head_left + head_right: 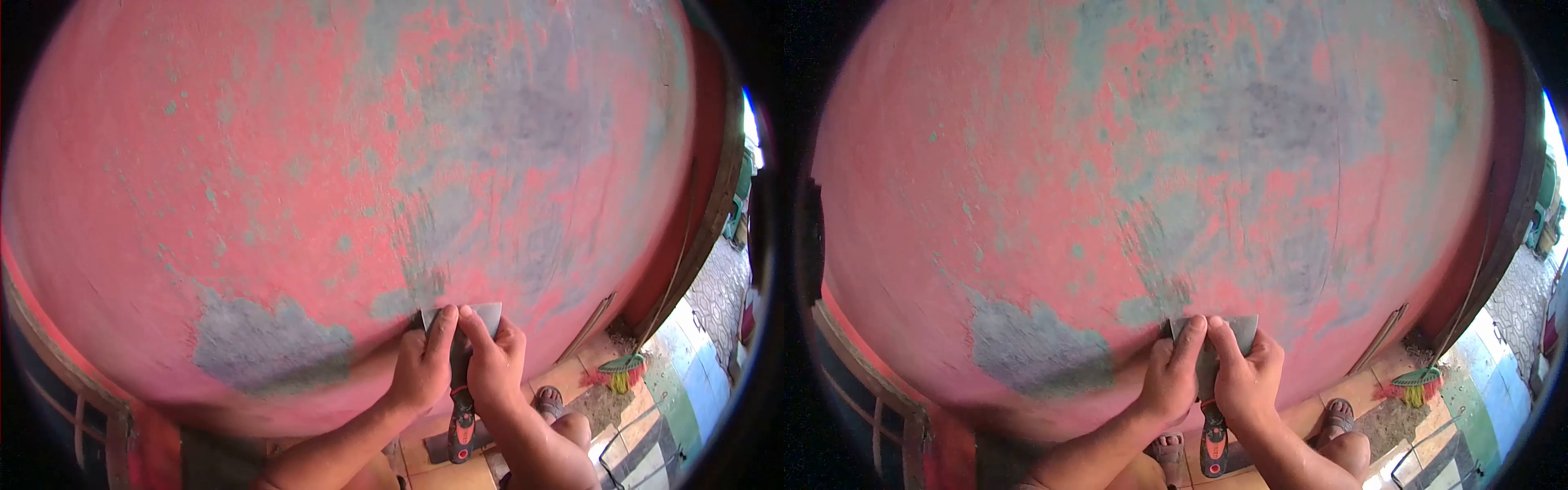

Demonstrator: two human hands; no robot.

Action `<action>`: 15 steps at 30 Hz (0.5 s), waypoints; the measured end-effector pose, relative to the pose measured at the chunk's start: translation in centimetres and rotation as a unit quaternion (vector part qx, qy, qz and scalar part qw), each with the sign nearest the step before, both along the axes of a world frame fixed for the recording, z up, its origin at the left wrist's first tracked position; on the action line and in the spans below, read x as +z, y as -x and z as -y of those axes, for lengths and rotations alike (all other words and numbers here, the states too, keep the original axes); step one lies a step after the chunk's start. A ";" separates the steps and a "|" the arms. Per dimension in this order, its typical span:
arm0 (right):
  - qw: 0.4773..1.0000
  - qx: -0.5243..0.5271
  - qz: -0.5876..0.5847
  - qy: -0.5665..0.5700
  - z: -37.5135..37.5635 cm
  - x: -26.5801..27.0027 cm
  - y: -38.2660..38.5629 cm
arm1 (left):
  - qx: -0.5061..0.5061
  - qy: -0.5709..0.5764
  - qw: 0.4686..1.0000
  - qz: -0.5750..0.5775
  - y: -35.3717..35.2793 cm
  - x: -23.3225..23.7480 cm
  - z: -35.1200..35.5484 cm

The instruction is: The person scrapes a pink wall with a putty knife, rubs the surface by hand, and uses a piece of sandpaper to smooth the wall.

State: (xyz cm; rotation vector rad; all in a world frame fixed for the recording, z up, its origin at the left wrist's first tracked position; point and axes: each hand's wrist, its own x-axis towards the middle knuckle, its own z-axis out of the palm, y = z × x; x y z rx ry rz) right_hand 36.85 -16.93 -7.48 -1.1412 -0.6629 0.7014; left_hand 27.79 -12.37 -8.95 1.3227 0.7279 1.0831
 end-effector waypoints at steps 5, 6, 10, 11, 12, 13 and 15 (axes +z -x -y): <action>1.000 -0.016 0.016 -0.008 -0.6 -1.6 -0.2 | 0.010 -0.058 0.998 0.000 -0.3 -0.9 0.0; 1.000 -0.010 0.023 -0.002 -0.4 -0.3 -0.3 | 0.000 -0.035 0.999 0.009 -0.2 0.2 -0.1; 0.999 -0.020 0.050 -0.010 -0.4 0.1 0.0 | 0.005 -0.023 1.000 -0.009 -0.1 0.4 0.0; 1.000 -0.018 0.015 -0.003 -0.3 -1.2 0.3 | 0.006 -0.035 0.999 -0.031 0.2 -1.4 -0.1; 1.000 -0.018 0.017 -0.008 -0.4 -1.6 0.3 | 0.006 -0.045 0.998 -0.052 0.4 -2.1 -0.1; 1.000 -0.017 0.020 -0.011 -0.4 -1.8 0.2 | 0.004 -0.048 0.997 -0.063 0.5 -2.2 -0.2; 0.999 -0.002 0.035 0.011 0.0 -0.9 0.0 | -0.011 -0.020 0.999 -0.046 0.7 -1.4 -0.2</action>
